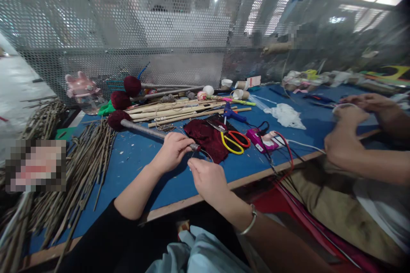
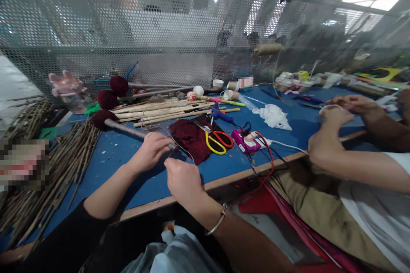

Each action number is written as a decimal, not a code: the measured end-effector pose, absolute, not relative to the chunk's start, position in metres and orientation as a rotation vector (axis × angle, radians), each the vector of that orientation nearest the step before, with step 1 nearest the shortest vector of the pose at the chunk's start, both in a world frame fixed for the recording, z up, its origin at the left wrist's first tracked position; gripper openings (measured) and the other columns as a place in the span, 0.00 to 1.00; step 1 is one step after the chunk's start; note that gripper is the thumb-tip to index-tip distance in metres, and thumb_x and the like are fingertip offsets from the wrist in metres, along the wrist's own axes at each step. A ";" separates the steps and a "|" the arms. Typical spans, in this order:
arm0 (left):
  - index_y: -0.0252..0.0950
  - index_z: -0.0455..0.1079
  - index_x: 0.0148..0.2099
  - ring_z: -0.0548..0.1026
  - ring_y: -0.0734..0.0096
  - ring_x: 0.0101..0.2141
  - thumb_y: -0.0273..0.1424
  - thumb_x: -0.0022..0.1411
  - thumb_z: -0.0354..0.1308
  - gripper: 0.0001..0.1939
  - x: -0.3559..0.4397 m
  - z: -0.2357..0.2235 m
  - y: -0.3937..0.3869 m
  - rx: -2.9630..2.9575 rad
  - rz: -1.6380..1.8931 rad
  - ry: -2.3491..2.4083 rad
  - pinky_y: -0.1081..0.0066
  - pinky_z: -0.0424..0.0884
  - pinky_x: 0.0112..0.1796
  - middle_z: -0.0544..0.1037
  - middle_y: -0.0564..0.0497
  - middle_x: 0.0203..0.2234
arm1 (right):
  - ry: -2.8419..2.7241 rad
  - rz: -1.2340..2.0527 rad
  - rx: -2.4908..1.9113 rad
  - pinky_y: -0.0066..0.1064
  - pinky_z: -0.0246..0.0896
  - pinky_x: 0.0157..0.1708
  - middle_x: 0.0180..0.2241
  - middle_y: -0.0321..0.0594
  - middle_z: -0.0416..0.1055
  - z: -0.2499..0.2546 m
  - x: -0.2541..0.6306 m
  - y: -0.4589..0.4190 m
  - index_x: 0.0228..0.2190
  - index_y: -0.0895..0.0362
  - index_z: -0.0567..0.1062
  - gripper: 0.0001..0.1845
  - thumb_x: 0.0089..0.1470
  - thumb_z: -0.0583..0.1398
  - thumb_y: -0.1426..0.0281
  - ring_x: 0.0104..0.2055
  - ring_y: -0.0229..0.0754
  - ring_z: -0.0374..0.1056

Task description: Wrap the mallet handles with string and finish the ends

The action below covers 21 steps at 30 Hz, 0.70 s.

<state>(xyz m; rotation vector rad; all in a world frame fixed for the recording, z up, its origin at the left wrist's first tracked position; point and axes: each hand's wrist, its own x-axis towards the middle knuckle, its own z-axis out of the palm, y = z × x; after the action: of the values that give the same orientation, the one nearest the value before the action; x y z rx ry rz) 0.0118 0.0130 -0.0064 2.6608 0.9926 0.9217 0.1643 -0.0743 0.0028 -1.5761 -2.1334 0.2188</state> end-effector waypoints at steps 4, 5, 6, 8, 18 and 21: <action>0.38 0.70 0.46 0.69 0.66 0.40 0.37 0.66 0.45 0.16 0.011 -0.005 0.010 2.686 0.882 0.985 0.63 0.58 0.44 0.75 0.47 0.37 | -2.221 0.182 -1.562 0.27 0.49 0.28 0.27 0.38 0.75 0.030 0.181 -0.060 0.28 0.56 0.74 0.15 0.60 0.50 0.68 0.30 0.38 0.69; 0.38 0.70 0.46 0.69 0.65 0.40 0.37 0.66 0.45 0.16 0.010 -0.003 0.009 2.686 0.886 0.982 0.63 0.58 0.44 0.75 0.46 0.37 | -2.201 0.175 -1.550 0.26 0.50 0.29 0.28 0.39 0.75 0.035 0.186 -0.055 0.29 0.56 0.75 0.15 0.60 0.50 0.68 0.31 0.38 0.69; 0.38 0.70 0.46 0.69 0.65 0.40 0.37 0.65 0.45 0.16 0.010 0.000 0.007 2.682 0.893 0.979 0.63 0.58 0.44 0.75 0.46 0.37 | -2.181 0.171 -1.536 0.26 0.51 0.30 0.29 0.39 0.75 0.039 0.190 -0.050 0.30 0.56 0.75 0.15 0.60 0.50 0.68 0.31 0.38 0.69; 0.37 0.71 0.46 0.69 0.65 0.40 0.38 0.64 0.48 0.16 0.009 0.005 0.004 2.664 0.907 0.973 0.63 0.58 0.44 0.75 0.46 0.36 | -2.158 0.182 -1.483 0.26 0.52 0.31 0.29 0.39 0.76 0.042 0.197 -0.041 0.31 0.56 0.76 0.14 0.59 0.51 0.68 0.32 0.38 0.69; 0.38 0.75 0.29 0.71 0.71 0.34 0.39 0.66 0.43 0.23 0.000 0.004 -0.011 2.454 0.591 1.084 0.59 0.54 0.52 0.75 0.51 0.28 | -2.094 0.563 -1.374 0.24 0.54 0.29 0.27 0.37 0.77 0.010 0.200 -0.014 0.28 0.58 0.80 0.11 0.52 0.59 0.66 0.27 0.35 0.68; 0.39 0.74 0.26 0.72 0.70 0.36 0.40 0.61 0.51 0.17 0.004 -0.003 -0.024 2.315 0.593 1.187 0.48 0.41 0.57 0.76 0.53 0.29 | -2.186 0.543 -1.274 0.24 0.55 0.33 0.31 0.38 0.77 0.001 0.188 -0.020 0.30 0.57 0.80 0.10 0.53 0.58 0.68 0.32 0.35 0.69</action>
<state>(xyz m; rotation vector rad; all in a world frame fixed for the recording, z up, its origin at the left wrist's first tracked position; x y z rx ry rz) 0.0043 -0.0239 -0.0030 2.3145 1.1872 0.5927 0.1879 -0.0197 0.0014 -1.2737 -2.1864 0.5425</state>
